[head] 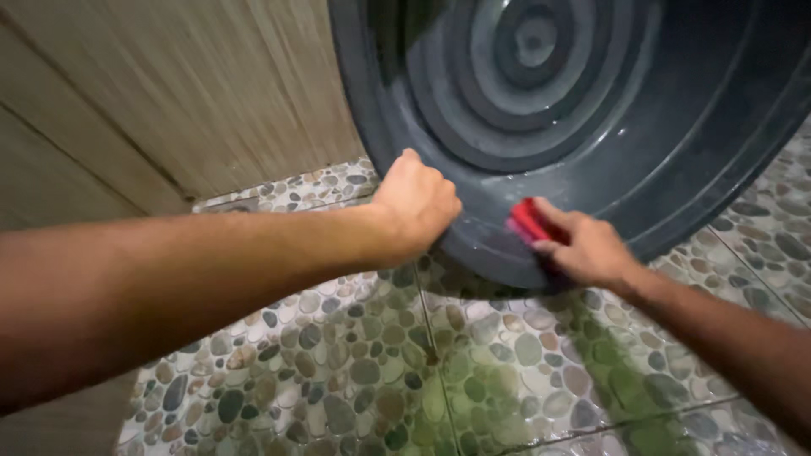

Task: The person scrubs the inner surface of a large grey plastic basin using a red scrubbing brush. They hold the basin steady with the left hand while moving the brush in circular motions along the bottom and sides.

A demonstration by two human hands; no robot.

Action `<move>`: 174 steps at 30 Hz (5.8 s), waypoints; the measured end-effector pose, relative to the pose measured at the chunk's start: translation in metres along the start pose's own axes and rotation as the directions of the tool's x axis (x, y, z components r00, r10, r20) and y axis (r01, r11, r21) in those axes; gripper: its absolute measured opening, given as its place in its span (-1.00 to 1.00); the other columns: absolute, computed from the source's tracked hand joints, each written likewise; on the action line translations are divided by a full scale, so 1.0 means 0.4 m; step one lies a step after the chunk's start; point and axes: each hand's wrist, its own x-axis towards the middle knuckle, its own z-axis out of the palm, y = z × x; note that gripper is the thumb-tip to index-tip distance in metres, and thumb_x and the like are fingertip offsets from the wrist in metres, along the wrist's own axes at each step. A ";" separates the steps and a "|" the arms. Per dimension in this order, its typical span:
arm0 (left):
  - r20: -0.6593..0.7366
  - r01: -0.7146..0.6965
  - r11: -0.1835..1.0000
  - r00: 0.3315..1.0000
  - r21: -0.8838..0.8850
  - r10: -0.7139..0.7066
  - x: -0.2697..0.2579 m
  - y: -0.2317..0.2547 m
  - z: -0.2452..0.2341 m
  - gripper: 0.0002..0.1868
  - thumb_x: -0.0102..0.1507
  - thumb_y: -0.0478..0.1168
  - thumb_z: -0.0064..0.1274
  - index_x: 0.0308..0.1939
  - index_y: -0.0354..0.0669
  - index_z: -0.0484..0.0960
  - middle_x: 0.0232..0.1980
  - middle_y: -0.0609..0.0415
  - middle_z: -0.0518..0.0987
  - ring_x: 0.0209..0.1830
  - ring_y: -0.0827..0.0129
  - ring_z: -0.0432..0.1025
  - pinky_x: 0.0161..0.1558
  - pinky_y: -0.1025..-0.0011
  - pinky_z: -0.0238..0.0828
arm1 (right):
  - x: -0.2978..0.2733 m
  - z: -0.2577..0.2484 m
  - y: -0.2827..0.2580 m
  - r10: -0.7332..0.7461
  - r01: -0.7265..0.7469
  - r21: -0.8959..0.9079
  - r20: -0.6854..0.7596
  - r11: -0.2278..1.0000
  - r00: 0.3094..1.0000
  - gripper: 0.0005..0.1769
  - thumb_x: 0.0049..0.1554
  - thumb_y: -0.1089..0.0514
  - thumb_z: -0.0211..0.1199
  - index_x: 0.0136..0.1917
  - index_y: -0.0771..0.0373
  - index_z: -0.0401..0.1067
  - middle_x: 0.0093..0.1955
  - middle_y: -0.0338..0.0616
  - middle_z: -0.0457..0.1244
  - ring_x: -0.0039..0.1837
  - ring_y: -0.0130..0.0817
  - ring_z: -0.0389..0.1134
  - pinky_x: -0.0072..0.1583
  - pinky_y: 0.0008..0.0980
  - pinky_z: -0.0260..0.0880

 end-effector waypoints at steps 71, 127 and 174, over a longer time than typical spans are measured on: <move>-0.192 -0.114 0.993 0.976 -0.034 0.105 0.063 0.079 0.141 -0.86 0.15 -0.20 0.09 -0.44 0.07 0.76 -0.39 0.13 0.68 -0.30 0.16 0.60 -0.26 0.13 0.41 | 0.057 -0.126 0.151 0.436 -0.399 -0.353 0.030 0.846 0.899 -0.15 0.22 -0.09 0.30 0.66 -0.06 0.01 0.29 0.15 0.28 0.08 0.06 0.49 0.13 -0.04 0.60; -0.220 -0.071 0.997 0.973 -0.016 0.065 0.075 0.098 0.179 -0.80 0.14 -0.17 0.06 -0.30 -0.01 0.80 -0.21 -0.10 0.71 -0.14 -0.04 0.61 -0.01 0.02 0.48 | 0.239 0.044 -0.032 -0.039 0.002 0.225 0.158 0.974 0.987 -0.11 0.05 -0.06 0.37 0.59 -0.35 0.11 0.58 -0.20 0.13 0.54 -0.13 0.16 0.49 -0.11 0.11; -0.167 -0.110 0.994 0.980 -0.018 0.105 0.082 0.065 0.149 -0.87 0.13 -0.22 0.11 -0.39 0.04 0.78 -0.36 0.13 0.68 -0.27 0.17 0.60 -0.29 0.22 0.46 | 0.186 -0.002 0.003 -0.011 0.010 0.009 0.130 1.000 0.991 -0.08 0.15 -0.12 0.33 0.66 -0.38 -0.02 0.51 -0.09 0.21 0.44 -0.07 0.27 0.39 -0.06 0.26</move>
